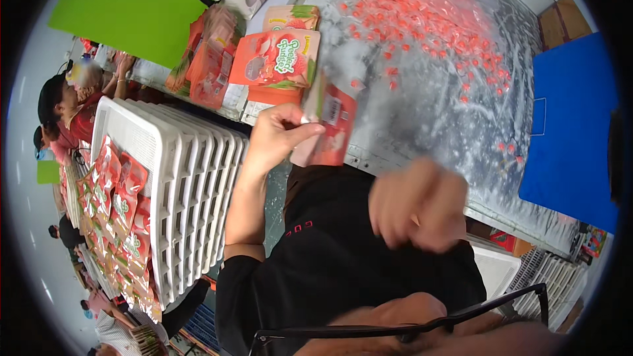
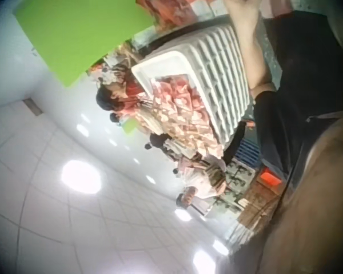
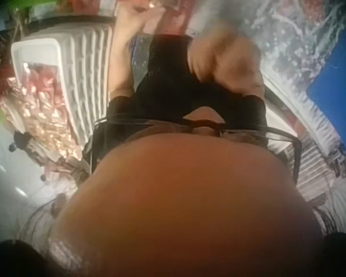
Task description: Packaging small food items into individual plastic bags and stacking the filled bags into a crate.
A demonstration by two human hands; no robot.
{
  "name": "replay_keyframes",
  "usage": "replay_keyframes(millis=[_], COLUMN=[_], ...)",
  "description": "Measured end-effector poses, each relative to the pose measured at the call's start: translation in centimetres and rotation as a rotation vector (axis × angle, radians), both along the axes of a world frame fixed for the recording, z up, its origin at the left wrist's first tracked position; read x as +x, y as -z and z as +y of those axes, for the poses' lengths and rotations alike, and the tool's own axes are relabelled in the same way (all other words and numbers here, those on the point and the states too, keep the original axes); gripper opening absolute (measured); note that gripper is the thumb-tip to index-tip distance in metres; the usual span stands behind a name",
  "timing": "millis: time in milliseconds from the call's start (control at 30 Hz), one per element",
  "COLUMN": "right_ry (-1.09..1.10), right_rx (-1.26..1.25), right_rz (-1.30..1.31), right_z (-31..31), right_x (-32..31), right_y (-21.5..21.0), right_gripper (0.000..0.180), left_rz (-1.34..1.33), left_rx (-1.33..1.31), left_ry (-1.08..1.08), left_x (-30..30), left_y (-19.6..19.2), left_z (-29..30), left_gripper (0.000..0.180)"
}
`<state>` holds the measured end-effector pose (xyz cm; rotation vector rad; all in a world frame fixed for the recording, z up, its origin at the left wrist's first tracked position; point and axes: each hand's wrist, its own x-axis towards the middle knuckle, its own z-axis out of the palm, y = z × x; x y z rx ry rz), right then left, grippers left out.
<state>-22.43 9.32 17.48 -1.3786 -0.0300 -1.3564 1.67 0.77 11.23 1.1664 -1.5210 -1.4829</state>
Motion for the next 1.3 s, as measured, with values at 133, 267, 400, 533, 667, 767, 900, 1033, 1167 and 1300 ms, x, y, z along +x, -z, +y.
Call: replay_keyframes(millis=[133, 267, 400, 533, 667, 767, 900, 1033, 1167, 1300], right_ry=[0.911, 0.981, 1.084, 0.959, 0.804, 0.666, 0.574, 0.679, 0.72, 0.652], right_rx=[-0.409, -0.531, -0.568, -0.606, -0.468, -0.442, -0.424, -0.431, -0.483, -0.498], right_rz=[0.903, 0.942, 0.876, 0.894, 0.881, 0.915, 0.947, 0.9, 0.914, 0.893], right_z=[-4.2, -4.8, -4.5, -4.5, -4.8, -5.1, -5.3, -5.6, -4.8, -4.3], right_x=[1.7, 2.0, 1.9, 1.9, 2.0, 1.6, 0.9, 1.2, 1.4, 1.7], right_y=[5.1, 8.8, 9.8, 10.9, 11.5, 11.5, 11.2, 10.8, 10.4, 9.2], right_gripper=[0.031, 0.029, 0.024, 0.02, 0.018, 0.017, 0.019, 0.021, 0.015, 0.014], left_rz=[0.075, 0.184, 0.374, 0.346, 0.255, 0.107, -0.09, 0.109, -0.047, -0.064], left_rx=[0.136, 0.162, 0.438, 0.343, 0.291, 0.207, 0.094, 0.196, 0.346, 0.424], left_ry=[0.183, 0.157, 0.069, 0.008, 0.022, 0.039, 0.05, 0.059, 0.421, 0.69], left_x=[-1.4, -1.0, -0.9, -2.1, -2.3, -2.1, -2.5, -2.4, -0.8, 0.6], left_y=[1.5, 2.7, 2.5, 4.2, 4.8, 5.0, 4.3, 4.3, 2.9, 2.5], left_z=[-0.4, -0.2, -0.1, 0.4, 0.4, 0.4, 1.1, 0.3, -0.9, -2.0], left_gripper=[0.023, 0.021, 0.016, 0.016, 0.018, 0.02, 0.019, 0.015, 0.023, 0.026])
